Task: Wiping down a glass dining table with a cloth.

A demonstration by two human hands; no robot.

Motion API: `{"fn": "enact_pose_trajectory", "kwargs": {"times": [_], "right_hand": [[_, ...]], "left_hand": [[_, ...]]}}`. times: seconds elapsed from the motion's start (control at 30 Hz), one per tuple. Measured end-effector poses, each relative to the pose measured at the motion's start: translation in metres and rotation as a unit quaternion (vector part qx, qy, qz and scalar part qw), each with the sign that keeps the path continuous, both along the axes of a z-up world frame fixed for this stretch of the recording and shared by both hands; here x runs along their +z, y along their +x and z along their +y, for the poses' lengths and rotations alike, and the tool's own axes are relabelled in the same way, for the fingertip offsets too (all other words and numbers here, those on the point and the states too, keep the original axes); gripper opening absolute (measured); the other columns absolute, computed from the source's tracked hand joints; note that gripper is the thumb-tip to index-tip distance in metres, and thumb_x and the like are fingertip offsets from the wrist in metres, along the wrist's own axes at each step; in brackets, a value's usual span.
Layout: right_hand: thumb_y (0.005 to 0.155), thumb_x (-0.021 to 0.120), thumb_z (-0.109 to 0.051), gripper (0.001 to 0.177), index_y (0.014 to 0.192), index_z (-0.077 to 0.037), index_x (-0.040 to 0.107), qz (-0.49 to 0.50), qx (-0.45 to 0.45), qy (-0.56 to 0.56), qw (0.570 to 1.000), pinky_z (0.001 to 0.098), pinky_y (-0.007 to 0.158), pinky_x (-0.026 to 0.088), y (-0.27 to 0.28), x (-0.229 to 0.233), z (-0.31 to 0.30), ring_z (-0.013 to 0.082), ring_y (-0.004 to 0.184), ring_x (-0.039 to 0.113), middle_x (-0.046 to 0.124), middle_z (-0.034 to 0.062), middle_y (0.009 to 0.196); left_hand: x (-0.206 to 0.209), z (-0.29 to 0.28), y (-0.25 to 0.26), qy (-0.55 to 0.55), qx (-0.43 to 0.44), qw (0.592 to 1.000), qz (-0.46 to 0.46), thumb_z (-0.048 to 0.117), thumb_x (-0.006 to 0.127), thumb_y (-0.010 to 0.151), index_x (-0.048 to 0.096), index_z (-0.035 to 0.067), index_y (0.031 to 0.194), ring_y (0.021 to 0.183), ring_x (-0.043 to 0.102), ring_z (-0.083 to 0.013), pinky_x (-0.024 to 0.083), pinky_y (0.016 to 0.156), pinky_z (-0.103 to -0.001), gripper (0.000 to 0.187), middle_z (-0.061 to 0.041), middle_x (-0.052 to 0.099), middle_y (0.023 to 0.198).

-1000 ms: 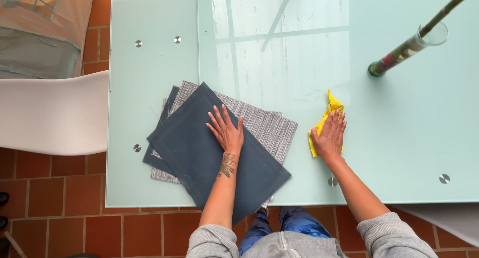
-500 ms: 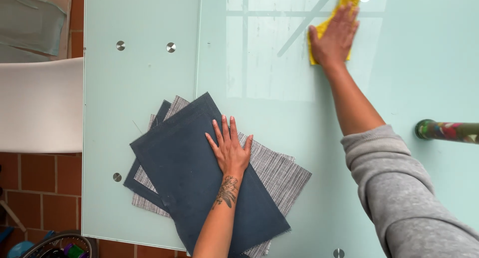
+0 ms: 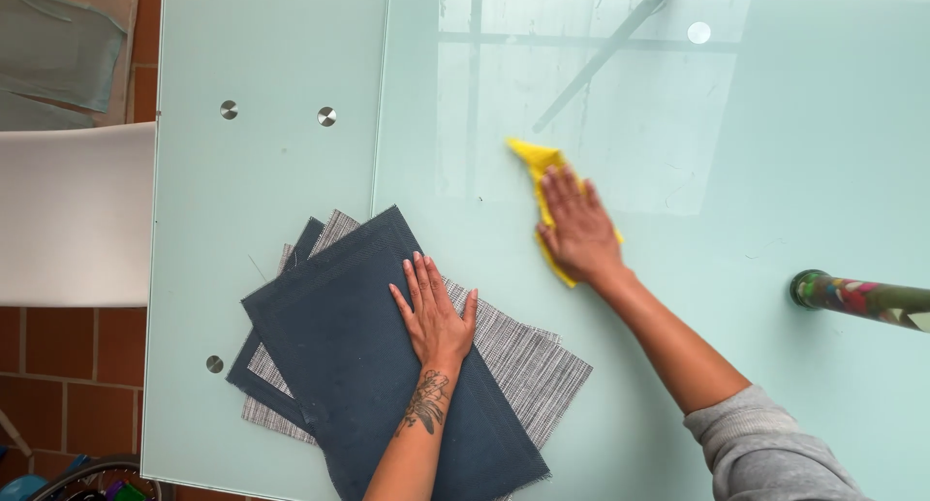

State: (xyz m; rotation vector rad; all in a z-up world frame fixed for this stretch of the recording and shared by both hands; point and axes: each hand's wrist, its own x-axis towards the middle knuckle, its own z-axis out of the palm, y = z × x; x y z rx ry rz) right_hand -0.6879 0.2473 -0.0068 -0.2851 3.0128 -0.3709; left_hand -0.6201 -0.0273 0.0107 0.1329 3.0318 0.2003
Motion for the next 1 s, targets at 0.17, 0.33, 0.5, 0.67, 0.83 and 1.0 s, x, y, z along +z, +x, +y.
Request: {"fn": "enact_pose_trajectory", "kwargs": {"times": [0.17,0.33,0.5,0.67,0.83,1.0], "right_hand": [[0.110,0.045,-0.043,0.081,0.167,0.006,0.015,0.044,-0.229,-0.043,0.972,0.0532,0.130,0.001,-0.127,0.006,0.100,0.0367,0.163,0.004,0.011,0.0212,0.176],[0.108,0.042,-0.057,0.091,0.165,0.008,0.012,0.011,-0.229,-0.055,0.972,0.0503,0.130,-0.002,-0.255,0.005,-0.004,0.0353,0.162,0.002,0.010,0.0246,0.174],[0.107,0.043,-0.046,0.077,0.164,0.001,0.019,0.032,0.044,-0.071,0.996,0.0467,0.130,0.004,-0.240,0.007,-0.150,0.0285,0.160,0.006,0.016,0.0146,0.172],[0.107,0.039,-0.043,0.070,0.164,-0.006,0.021,0.023,0.132,-0.041,0.990,0.0456,0.130,0.006,-0.160,0.012,-0.126,0.0235,0.160,0.009,0.017,0.0087,0.173],[0.111,0.036,-0.039,0.069,0.169,-0.007,0.014,0.020,-0.058,-0.016,0.998,0.0481,0.131,0.002,-0.159,-0.001,0.062,0.0219,0.162,0.006,0.012,0.0081,0.177],[0.120,0.034,-0.038,0.070,0.171,0.000,0.004,-0.006,-0.395,-0.008,0.919,0.0529,0.133,-0.003,-0.126,0.014,0.159,0.0303,0.166,-0.003,0.002,0.0139,0.181]], "left_hand": [[-0.002,0.000,-0.001,-0.002,-0.002,1.000,0.006,0.064,0.038,0.099,0.017,-0.002,0.161,0.158,0.004,-0.0298,-0.001,0.125,-0.058,0.093,-0.018,0.013,0.170],[-0.002,-0.002,0.004,0.004,-0.002,1.000,0.000,0.065,0.038,0.100,0.017,-0.003,0.160,0.158,0.004,-0.0302,-0.002,0.125,-0.058,0.093,-0.018,0.013,0.170],[0.003,0.001,-0.002,0.008,-0.008,1.000,-0.002,0.064,0.039,0.099,0.019,-0.004,0.160,0.158,0.005,-0.0309,-0.001,0.125,-0.059,0.093,-0.018,0.014,0.170],[0.005,0.001,-0.001,0.000,-0.001,1.000,-0.014,0.062,0.039,0.099,0.019,-0.003,0.160,0.159,0.005,-0.0296,0.000,0.126,-0.058,0.091,-0.017,0.014,0.170],[0.002,0.004,0.003,-0.002,0.000,1.000,-0.011,0.062,0.039,0.099,0.019,-0.003,0.160,0.159,0.006,-0.0288,0.001,0.126,-0.057,0.091,-0.017,0.013,0.171],[-0.004,-0.001,0.003,0.003,0.000,1.000,-0.010,0.062,0.040,0.099,0.016,-0.002,0.161,0.159,0.004,-0.0293,0.000,0.126,-0.058,0.092,-0.017,0.011,0.171]]}}
